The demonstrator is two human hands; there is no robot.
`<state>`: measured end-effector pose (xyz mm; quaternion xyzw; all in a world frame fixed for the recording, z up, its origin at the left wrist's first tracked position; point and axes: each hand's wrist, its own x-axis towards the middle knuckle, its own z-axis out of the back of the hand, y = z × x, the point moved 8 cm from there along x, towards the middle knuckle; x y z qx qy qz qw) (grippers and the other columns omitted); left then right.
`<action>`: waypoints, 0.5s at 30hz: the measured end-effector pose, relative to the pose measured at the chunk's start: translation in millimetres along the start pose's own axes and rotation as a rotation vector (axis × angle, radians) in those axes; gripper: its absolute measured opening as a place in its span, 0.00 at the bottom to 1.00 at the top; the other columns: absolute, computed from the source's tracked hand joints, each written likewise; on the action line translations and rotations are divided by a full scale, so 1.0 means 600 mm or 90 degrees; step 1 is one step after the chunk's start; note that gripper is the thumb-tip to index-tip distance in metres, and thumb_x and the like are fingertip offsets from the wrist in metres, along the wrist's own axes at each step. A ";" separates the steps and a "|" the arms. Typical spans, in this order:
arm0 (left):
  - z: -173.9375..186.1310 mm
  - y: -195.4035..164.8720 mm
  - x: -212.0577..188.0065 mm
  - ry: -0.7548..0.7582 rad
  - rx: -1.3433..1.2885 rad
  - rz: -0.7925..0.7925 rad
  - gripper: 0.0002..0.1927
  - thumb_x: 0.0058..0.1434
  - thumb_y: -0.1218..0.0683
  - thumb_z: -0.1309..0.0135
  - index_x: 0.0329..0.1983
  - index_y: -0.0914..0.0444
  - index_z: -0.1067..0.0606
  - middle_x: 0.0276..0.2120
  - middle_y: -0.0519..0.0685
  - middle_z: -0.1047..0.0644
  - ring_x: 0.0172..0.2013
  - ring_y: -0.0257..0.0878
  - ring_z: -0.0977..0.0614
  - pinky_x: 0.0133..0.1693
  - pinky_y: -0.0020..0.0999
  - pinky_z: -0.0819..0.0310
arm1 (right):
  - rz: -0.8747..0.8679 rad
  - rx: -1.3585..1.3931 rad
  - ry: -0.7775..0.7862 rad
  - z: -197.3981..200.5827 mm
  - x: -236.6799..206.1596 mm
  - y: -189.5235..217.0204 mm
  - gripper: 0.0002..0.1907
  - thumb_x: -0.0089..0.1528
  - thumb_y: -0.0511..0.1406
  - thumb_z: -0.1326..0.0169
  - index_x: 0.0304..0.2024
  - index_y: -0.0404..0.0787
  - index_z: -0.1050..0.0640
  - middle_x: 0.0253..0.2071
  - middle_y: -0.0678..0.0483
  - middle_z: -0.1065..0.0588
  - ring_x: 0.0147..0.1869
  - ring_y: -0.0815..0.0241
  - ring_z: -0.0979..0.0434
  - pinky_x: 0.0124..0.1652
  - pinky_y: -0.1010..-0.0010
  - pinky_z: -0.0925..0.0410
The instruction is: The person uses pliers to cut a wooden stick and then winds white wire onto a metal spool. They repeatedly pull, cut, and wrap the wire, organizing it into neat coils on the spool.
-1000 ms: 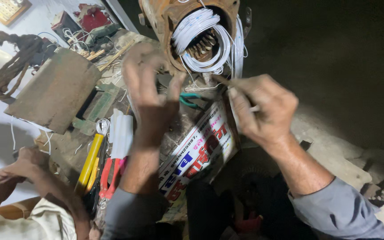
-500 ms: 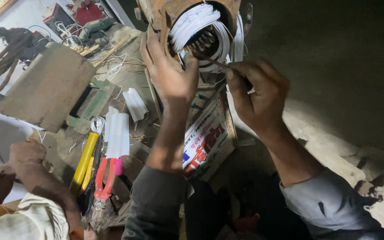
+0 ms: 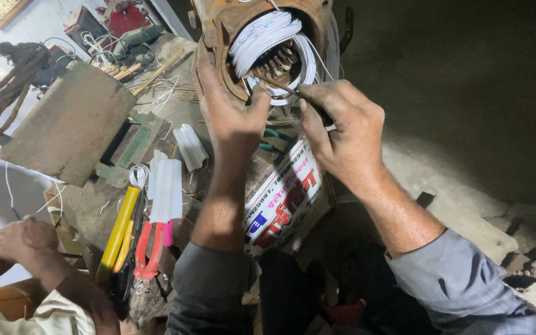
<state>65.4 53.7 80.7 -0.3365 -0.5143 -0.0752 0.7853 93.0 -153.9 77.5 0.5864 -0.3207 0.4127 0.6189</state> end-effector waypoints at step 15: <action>0.009 -0.023 -0.002 0.044 0.030 0.038 0.43 0.65 0.65 0.41 0.78 0.73 0.50 0.71 0.65 0.41 0.75 0.53 0.39 0.77 0.43 0.49 | 0.022 -0.053 0.069 -0.035 -0.002 0.012 0.09 0.66 0.30 0.36 0.48 0.33 0.19 0.37 0.48 0.21 0.40 0.54 0.19 0.40 0.65 0.26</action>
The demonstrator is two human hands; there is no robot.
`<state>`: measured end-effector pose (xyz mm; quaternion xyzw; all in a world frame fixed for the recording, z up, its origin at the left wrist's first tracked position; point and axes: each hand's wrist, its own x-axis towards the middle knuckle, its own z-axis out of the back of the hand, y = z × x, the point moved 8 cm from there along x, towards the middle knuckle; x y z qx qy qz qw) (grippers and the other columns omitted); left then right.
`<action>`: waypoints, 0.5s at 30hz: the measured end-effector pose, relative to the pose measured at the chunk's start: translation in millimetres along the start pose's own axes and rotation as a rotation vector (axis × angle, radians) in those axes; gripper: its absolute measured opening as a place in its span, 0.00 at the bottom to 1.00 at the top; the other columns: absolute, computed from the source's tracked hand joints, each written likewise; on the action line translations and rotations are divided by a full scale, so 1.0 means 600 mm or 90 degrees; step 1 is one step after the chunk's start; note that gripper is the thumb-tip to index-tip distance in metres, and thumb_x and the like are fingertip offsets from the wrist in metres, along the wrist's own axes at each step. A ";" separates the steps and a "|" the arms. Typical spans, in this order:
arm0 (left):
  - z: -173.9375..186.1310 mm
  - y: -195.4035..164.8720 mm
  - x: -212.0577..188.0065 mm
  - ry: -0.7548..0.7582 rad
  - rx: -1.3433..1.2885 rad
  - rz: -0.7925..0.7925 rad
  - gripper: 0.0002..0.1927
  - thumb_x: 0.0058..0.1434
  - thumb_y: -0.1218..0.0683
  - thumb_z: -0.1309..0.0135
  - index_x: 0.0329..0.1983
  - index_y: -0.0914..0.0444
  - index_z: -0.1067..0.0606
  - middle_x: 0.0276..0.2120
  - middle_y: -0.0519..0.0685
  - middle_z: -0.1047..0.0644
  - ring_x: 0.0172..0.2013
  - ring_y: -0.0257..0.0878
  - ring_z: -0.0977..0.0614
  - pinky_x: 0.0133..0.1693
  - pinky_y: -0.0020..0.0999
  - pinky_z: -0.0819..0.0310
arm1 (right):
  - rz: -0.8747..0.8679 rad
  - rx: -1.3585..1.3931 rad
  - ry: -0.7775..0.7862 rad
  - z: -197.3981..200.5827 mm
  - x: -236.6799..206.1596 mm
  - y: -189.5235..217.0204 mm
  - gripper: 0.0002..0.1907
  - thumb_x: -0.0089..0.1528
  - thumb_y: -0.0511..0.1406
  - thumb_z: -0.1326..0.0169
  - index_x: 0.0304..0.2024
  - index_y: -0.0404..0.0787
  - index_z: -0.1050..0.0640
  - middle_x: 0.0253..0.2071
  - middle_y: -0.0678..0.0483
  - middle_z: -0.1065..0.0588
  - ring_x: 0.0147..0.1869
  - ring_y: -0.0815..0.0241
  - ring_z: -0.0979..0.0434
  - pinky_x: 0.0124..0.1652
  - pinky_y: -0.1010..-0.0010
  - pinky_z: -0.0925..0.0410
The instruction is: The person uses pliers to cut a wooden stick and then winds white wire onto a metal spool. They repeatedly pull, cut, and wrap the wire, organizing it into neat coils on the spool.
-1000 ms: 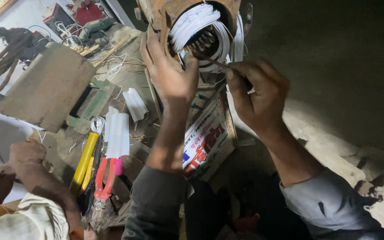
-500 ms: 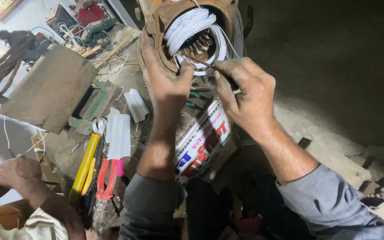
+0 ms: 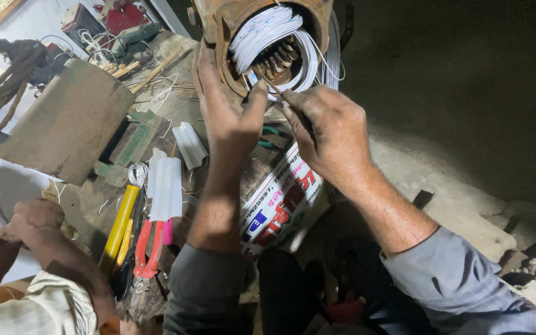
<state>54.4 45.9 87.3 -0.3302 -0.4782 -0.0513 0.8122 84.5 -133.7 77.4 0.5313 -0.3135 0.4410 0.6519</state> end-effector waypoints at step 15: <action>0.036 0.009 0.003 0.079 -0.221 0.174 0.34 0.61 0.64 0.46 0.70 0.72 0.40 0.62 0.60 0.27 0.61 0.45 0.22 0.59 0.37 0.22 | 0.103 -0.220 -0.089 -0.053 -0.011 0.003 0.11 0.66 0.37 0.32 0.48 0.42 0.17 0.34 0.59 0.29 0.40 0.60 0.34 0.43 0.61 0.44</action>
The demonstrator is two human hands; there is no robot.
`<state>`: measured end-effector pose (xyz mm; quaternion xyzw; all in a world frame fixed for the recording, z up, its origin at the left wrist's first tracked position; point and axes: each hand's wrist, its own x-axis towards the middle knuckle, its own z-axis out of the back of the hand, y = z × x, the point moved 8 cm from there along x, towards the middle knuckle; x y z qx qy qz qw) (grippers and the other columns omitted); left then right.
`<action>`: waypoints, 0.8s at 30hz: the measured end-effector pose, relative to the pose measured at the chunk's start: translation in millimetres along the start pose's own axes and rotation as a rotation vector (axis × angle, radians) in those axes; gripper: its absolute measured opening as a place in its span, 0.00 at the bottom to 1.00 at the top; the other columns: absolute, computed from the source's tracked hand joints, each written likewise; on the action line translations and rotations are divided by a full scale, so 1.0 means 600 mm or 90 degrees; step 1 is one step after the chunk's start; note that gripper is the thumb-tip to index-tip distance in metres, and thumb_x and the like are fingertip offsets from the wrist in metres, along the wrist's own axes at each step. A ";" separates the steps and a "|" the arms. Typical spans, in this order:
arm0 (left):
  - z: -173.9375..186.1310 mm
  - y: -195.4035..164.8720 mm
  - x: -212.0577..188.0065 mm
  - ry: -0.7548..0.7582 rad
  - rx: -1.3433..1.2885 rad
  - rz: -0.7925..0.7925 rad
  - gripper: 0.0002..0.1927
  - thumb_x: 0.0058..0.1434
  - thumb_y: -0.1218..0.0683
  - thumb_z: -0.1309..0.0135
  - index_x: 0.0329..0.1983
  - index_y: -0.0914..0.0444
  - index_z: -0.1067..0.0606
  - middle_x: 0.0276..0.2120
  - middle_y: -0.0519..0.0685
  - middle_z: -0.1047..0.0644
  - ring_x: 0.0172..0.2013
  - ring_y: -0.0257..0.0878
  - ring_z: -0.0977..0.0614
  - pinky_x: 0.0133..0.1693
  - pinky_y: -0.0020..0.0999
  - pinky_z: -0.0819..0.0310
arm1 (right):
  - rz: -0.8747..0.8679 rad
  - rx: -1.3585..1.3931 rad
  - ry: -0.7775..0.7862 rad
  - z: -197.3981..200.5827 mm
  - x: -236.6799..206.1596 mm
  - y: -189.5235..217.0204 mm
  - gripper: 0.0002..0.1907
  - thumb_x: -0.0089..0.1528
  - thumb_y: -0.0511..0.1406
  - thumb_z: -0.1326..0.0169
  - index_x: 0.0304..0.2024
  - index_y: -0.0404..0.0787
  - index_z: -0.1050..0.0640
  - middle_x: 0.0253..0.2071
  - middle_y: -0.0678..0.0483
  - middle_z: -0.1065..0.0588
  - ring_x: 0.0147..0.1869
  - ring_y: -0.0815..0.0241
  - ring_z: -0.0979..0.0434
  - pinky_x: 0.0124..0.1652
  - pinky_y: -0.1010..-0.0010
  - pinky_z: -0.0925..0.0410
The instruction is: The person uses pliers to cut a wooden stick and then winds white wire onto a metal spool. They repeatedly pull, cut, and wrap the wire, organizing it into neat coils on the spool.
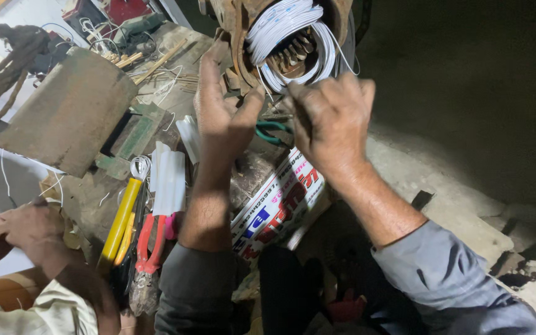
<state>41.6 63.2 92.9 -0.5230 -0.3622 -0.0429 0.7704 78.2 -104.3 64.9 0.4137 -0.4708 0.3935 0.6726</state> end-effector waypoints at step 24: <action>0.005 -0.004 -0.007 -0.005 0.123 -0.156 0.32 0.62 0.67 0.45 0.69 0.71 0.39 0.58 0.60 0.25 0.62 0.45 0.23 0.68 0.38 0.31 | 0.092 -0.015 -0.042 0.033 -0.003 0.034 0.12 0.67 0.37 0.32 0.47 0.42 0.21 0.49 0.53 0.26 0.53 0.53 0.27 0.55 0.52 0.39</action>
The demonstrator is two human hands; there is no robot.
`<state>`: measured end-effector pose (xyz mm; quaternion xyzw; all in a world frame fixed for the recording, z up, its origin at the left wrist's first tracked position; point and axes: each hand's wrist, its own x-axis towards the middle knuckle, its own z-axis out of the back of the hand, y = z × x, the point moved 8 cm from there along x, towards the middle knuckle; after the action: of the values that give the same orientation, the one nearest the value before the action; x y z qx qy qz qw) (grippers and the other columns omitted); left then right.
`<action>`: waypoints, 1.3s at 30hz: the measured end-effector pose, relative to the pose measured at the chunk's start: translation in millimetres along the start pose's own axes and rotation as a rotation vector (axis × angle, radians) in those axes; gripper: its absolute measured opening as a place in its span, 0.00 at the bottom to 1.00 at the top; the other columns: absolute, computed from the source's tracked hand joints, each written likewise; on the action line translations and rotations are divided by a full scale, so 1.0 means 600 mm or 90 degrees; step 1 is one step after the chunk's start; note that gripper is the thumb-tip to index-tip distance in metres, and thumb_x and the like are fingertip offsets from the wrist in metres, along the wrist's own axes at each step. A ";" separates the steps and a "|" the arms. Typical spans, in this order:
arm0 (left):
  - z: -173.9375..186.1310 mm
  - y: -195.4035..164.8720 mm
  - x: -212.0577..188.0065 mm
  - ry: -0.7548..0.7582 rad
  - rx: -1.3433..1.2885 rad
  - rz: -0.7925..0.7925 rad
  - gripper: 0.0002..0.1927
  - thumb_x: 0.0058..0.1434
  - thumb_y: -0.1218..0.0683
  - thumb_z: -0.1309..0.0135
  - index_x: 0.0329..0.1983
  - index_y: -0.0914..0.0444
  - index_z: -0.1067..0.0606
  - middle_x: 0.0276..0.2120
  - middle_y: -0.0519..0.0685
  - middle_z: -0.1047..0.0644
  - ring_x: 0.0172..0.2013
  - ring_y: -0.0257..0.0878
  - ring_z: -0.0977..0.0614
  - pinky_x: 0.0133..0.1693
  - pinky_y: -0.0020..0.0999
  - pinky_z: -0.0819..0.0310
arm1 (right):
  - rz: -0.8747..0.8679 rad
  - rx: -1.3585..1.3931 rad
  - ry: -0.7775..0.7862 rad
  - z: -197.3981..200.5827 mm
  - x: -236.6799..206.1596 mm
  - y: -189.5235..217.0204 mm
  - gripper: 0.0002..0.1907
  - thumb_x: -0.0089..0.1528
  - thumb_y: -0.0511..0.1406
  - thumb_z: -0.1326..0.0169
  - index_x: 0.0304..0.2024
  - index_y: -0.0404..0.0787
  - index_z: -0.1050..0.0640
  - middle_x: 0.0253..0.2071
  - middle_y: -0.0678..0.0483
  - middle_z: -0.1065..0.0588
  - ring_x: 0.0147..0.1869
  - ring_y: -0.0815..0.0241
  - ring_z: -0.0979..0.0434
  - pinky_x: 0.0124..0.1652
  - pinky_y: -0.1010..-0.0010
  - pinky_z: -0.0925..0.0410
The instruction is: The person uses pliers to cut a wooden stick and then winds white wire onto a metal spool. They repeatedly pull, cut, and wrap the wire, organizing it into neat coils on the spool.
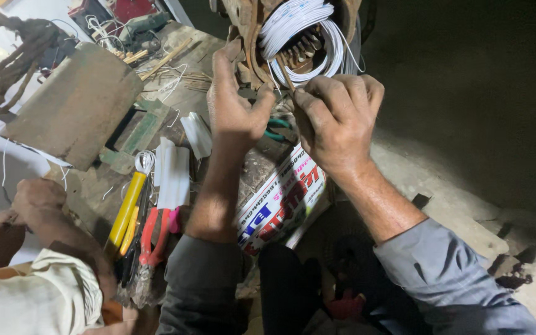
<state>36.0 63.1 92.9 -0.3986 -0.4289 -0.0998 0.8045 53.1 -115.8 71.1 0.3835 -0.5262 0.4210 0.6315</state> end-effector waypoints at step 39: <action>0.153 0.086 -0.102 0.012 -0.077 0.201 0.31 0.67 0.59 0.35 0.69 0.64 0.37 0.63 0.55 0.26 0.65 0.44 0.24 0.66 0.38 0.28 | -0.004 0.172 0.099 -0.068 -0.092 0.067 0.10 0.66 0.36 0.33 0.43 0.40 0.21 0.50 0.52 0.24 0.56 0.52 0.27 0.52 0.56 0.34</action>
<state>-31.7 153.2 46.2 -0.5080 -0.3463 -0.0016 0.7887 24.6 -71.0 11.8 0.4331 -0.4130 0.5145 0.6141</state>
